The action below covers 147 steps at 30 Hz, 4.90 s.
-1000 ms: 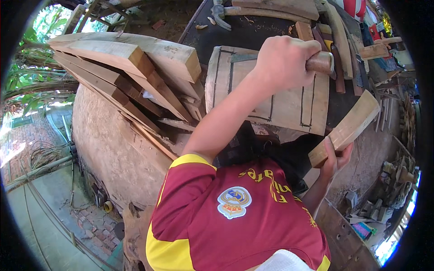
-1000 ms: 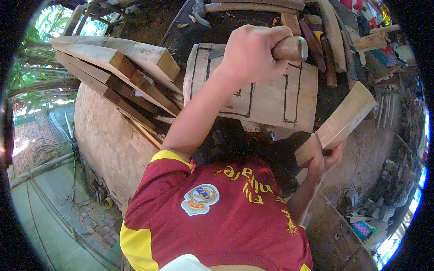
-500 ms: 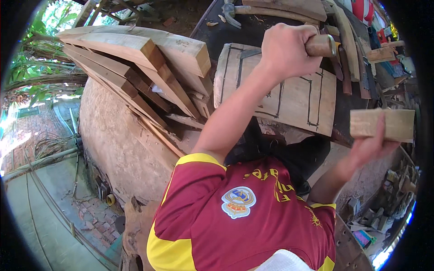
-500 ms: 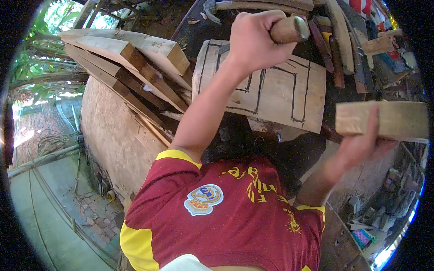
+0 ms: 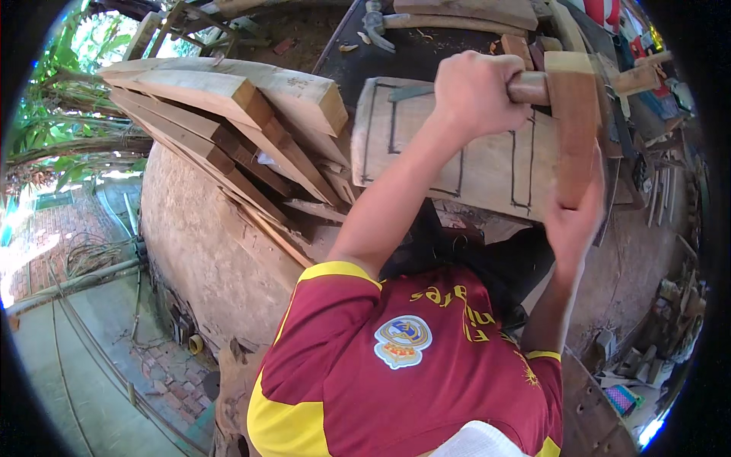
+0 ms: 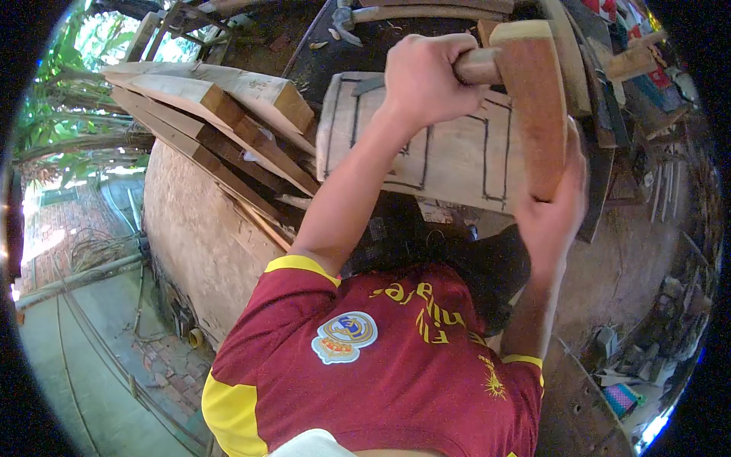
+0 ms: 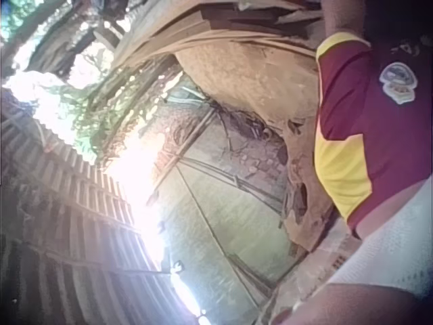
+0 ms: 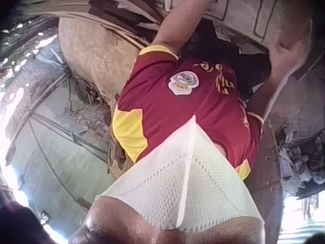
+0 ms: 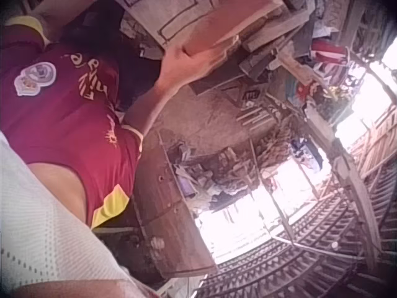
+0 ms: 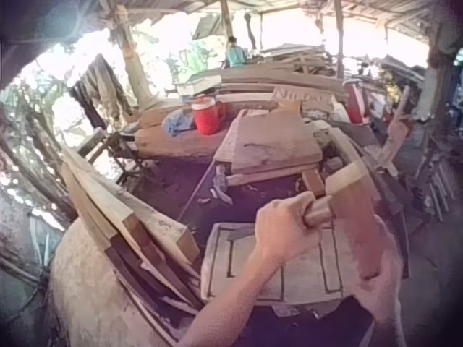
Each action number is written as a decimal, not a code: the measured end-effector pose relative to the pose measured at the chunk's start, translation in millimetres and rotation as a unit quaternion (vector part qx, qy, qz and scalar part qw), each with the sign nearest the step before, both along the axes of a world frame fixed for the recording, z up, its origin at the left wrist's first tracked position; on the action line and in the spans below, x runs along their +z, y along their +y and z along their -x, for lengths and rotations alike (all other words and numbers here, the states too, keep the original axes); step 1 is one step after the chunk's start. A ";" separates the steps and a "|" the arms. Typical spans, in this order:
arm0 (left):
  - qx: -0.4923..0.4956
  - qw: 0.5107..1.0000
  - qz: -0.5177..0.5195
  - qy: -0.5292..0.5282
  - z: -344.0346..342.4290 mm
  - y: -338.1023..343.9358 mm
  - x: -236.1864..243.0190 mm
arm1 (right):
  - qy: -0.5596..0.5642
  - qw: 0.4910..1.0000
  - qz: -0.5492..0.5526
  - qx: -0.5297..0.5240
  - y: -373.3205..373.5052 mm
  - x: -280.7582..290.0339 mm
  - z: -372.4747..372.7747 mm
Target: The person uses a chisel and a wooden mallet to carve a rectangular pattern into a piece of wood. They then switch to a different, larger piece of wood and use a chisel to smooth its surface.
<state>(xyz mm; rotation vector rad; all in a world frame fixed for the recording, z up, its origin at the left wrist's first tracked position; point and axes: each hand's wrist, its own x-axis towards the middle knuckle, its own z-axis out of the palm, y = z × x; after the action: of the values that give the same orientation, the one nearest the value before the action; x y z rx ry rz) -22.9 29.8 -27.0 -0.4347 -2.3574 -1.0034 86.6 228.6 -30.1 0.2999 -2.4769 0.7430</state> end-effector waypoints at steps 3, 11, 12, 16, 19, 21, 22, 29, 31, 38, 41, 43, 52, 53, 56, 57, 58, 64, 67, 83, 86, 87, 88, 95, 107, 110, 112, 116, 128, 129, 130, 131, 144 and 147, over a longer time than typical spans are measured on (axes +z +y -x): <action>0.007 1.000 0.019 0.012 2.5 -2.4 -5.0 | 0.003 1.000 0.011 -0.026 4.1 -0.2 -1.9; 0.013 0.998 0.061 -0.026 3.5 0.2 -7.3 | -0.005 0.999 -0.018 -0.032 -2.1 -4.2 -7.6; 0.019 0.997 0.076 -0.028 4.1 -1.1 -9.2 | -0.041 0.998 -0.014 -0.049 -2.9 6.5 -9.0; 0.008 0.995 0.087 -0.037 3.6 -3.1 -16.4 | -0.062 0.990 0.029 -0.125 5.7 10.3 -11.2; 0.009 0.994 0.095 -0.044 4.3 -1.6 -11.5 | -0.022 0.970 0.139 -0.197 10.1 -6.7 -13.0; 0.011 0.992 0.108 -0.057 4.0 -1.5 -9.6 | -0.013 0.969 0.185 -0.164 7.1 -9.9 -16.4; 0.003 0.995 0.094 -0.044 2.5 -1.5 -8.8 | -0.008 0.967 0.206 -0.148 5.8 -10.7 -18.0; -0.039 0.999 0.014 -0.008 -7.3 -1.4 -0.3 | -0.043 0.975 0.206 -0.076 -0.7 -2.6 -27.8; -0.041 0.999 0.015 -0.008 -5.9 -3.7 1.6 | -0.040 0.975 0.206 -0.074 -2.9 0.1 -27.3; -0.015 0.999 0.027 0.004 -4.5 3.7 -6.5 | 0.068 0.952 0.273 -0.118 -7.8 10.1 -7.5; -0.006 0.999 0.038 -0.003 -3.8 3.3 -2.0 | 0.053 0.975 0.196 -0.088 -11.8 -13.4 -2.6; 0.001 0.999 0.042 -0.014 -1.8 -2.9 -1.1 | -0.030 0.996 0.069 -0.049 -4.5 4.2 -0.9; 0.004 0.995 0.090 -0.047 0.1 -8.2 -4.7 | 0.081 0.968 0.212 -0.104 -3.0 -13.8 -7.4; 0.001 0.994 0.101 -0.050 -0.8 -8.3 -6.2 | 0.009 0.992 0.094 -0.078 4.5 -11.5 -11.1; -0.012 0.982 0.166 -0.091 -6.2 -10.4 -13.5 | -0.101 0.988 -0.083 -0.086 11.5 10.0 -15.7; -0.017 0.975 0.193 -0.110 -9.0 -12.3 -16.2 | -0.109 0.985 -0.083 -0.104 19.5 7.2 -17.7; -0.032 0.976 0.190 -0.104 -12.5 -12.5 -19.8 | -0.096 0.987 -0.056 -0.116 26.8 4.4 -19.9; -0.077 0.967 0.181 -0.161 -71.1 -23.2 -6.6 | -0.024 0.983 0.067 -0.172 63.6 -21.1 -50.6; -0.087 0.952 0.187 -0.225 -109.4 -25.5 -1.0 | -0.046 0.971 0.079 -0.222 82.6 -35.5 -76.2; -0.069 0.944 0.291 -0.139 -142.0 -30.8 -14.2 | -0.141 0.948 0.183 -0.220 96.1 -69.6 -108.5; -0.087 0.939 0.300 -0.145 -140.0 -30.6 14.2 | -0.140 0.956 0.175 -0.187 99.8 -77.5 -113.5; -0.095 0.935 0.300 -0.164 -136.3 -28.1 30.3 | -0.163 0.950 0.187 -0.192 101.7 -79.1 -116.3; -0.092 0.935 0.304 -0.158 -134.4 -26.4 47.1 | -0.186 0.943 0.198 -0.192 101.5 -79.8 -118.8; -0.018 0.951 0.304 -0.051 -102.8 -21.8 93.4 | -0.180 0.947 0.201 -0.173 103.2 -103.0 -133.8; 0.118 0.964 0.239 0.012 -22.6 -37.7 66.9 | -0.207 0.952 0.203 -0.095 117.3 -110.5 -153.6; 0.110 0.965 0.238 0.016 -20.9 -34.8 69.4 | -0.199 0.953 0.208 -0.095 120.0 -121.6 -170.3; 0.113 0.966 0.232 -0.007 -23.4 -28.4 76.0 | -0.205 0.954 0.190 -0.107 121.0 -125.6 -178.1; 0.120 0.949 0.291 -0.024 -21.2 -26.9 87.0 | -0.217 0.939 0.234 -0.126 117.7 -121.0 -190.6; 0.062 0.905 0.422 -0.004 -34.8 -20.5 132.5 | -0.124 0.953 0.244 -0.129 120.2 -105.0 -184.4; 0.065 0.906 0.419 0.014 -36.9 -21.0 141.2 | -0.104 0.965 0.202 -0.134 117.4 -96.1 -172.9; 0.080 0.904 0.420 0.026 -38.6 -20.4 149.8 | -0.085 0.974 0.157 -0.139 115.0 -84.3 -160.7; 0.096 0.901 0.421 0.035 -40.7 -18.4 159.3 | -0.070 0.981 0.111 -0.145 113.5 -73.1 -149.3; 0.211 0.877 0.367 0.225 -111.0 -80.6 201.2 | -0.157 0.969 -0.159 -0.108 63.2 -3.8 -59.0; 0.199 0.855 0.365 0.309 -129.0 -109.6 208.6 | -0.154 0.966 -0.165 -0.124 54.4 -11.6 -47.2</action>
<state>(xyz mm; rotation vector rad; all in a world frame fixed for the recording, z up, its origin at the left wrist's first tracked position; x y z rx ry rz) 106.1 -79.8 181.6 -0.4255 -2.0003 0.2503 133.8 283.0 -41.7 -0.0150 -2.8640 0.2875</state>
